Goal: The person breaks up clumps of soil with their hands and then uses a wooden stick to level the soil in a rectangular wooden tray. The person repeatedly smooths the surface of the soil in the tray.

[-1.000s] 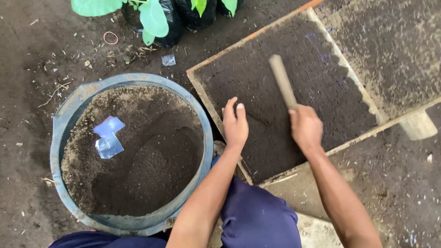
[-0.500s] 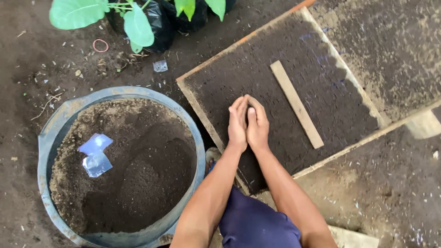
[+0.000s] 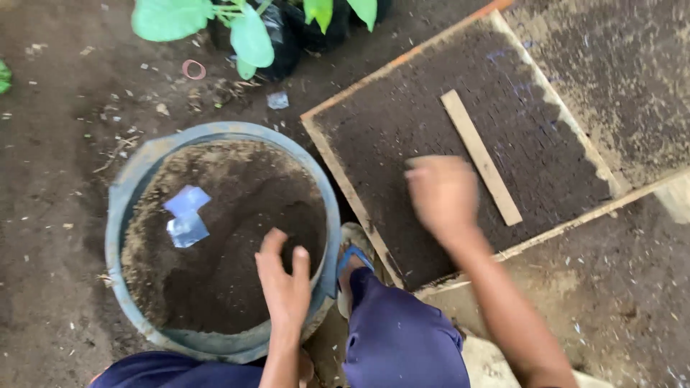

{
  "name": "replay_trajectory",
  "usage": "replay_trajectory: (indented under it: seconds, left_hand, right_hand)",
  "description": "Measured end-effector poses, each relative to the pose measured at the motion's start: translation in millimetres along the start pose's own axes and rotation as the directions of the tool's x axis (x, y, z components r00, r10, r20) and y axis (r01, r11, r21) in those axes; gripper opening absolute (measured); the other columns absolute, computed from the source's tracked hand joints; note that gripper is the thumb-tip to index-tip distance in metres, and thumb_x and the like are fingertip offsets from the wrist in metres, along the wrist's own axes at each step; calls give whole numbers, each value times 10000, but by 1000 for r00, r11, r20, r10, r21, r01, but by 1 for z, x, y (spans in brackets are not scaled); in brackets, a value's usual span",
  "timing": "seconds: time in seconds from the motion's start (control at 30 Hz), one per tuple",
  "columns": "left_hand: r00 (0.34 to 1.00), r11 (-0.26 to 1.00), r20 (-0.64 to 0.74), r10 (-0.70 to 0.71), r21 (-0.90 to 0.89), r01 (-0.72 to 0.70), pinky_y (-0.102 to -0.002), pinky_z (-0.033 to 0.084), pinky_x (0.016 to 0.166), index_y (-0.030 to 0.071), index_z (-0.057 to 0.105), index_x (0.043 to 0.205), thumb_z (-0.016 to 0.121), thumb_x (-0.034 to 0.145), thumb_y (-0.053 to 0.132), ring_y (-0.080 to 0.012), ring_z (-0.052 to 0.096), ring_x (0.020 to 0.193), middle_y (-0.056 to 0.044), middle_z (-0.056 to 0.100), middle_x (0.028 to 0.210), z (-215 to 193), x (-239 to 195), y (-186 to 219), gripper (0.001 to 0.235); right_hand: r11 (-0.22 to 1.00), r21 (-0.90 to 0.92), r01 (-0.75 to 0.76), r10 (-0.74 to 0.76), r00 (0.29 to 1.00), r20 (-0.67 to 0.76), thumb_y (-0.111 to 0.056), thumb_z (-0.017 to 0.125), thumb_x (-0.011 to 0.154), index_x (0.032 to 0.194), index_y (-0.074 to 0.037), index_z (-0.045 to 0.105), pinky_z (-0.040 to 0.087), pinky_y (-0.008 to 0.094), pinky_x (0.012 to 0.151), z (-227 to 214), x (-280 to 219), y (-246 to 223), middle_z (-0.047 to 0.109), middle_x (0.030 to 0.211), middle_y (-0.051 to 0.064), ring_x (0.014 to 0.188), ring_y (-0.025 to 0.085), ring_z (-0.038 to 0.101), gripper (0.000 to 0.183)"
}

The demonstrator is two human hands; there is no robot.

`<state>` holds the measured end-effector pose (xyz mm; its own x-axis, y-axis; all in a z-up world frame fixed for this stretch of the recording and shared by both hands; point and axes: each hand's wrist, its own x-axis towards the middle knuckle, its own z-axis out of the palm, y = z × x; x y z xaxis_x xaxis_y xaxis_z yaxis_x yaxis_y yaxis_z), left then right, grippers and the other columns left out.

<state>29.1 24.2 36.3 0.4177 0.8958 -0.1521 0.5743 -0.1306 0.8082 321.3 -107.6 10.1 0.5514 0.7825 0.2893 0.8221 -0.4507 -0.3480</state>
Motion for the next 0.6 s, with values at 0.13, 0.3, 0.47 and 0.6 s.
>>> replay_trajectory:
  seconds: [0.13, 0.3, 0.47, 0.6]
  left_hand:
    - [939, 908, 316, 138, 338, -247, -569, 453, 979, -25, 538, 1414, 678, 900, 400, -460, 616, 1163, -244, 650, 1314, 9, -27, -21, 682]
    - [866, 684, 308, 393, 531, -500, -488, 433, 1077, 34, 475, 1486, 597, 985, 439, -318, 585, 1223, -129, 638, 1336, 23, -52, -43, 655]
    - [862, 648, 277, 424, 572, -503, -492, 459, 1060, 63, 508, 1455, 630, 951, 394, -289, 611, 1196, -116, 655, 1277, 23, -49, -44, 616]
    - [854, 621, 275, 442, 593, -512, -464, 475, 1021, 86, 513, 1420, 608, 956, 388, -244, 621, 1149, -64, 662, 1226, 21, -48, -40, 562]
  right_hand:
    - [747, -593, -300, 301, 948, -101, -480, 799, 927, 1105, -60, 593, 518, 508, 710, -12, -43, 103, 609, 1075, 185, 924, 394, 615, 501]
    - [878, -357, -319, 367, 927, 73, -281, 709, 1019, 1105, -25, 613, 471, 564, 709, -18, -53, 136, 596, 1030, 221, 867, 453, 587, 286]
    - [983, -47, -177, 183, 938, 293, -208, 601, 1027, 1134, -47, 716, 475, 536, 784, -43, -50, 94, 678, 1001, 211, 957, 407, 585, 225]
    - [999, -31, -11, 27, 808, 589, -272, 586, 1022, 900, -212, 694, 549, 358, 773, -41, -42, 65, 680, 884, -2, 840, 188, 605, 173]
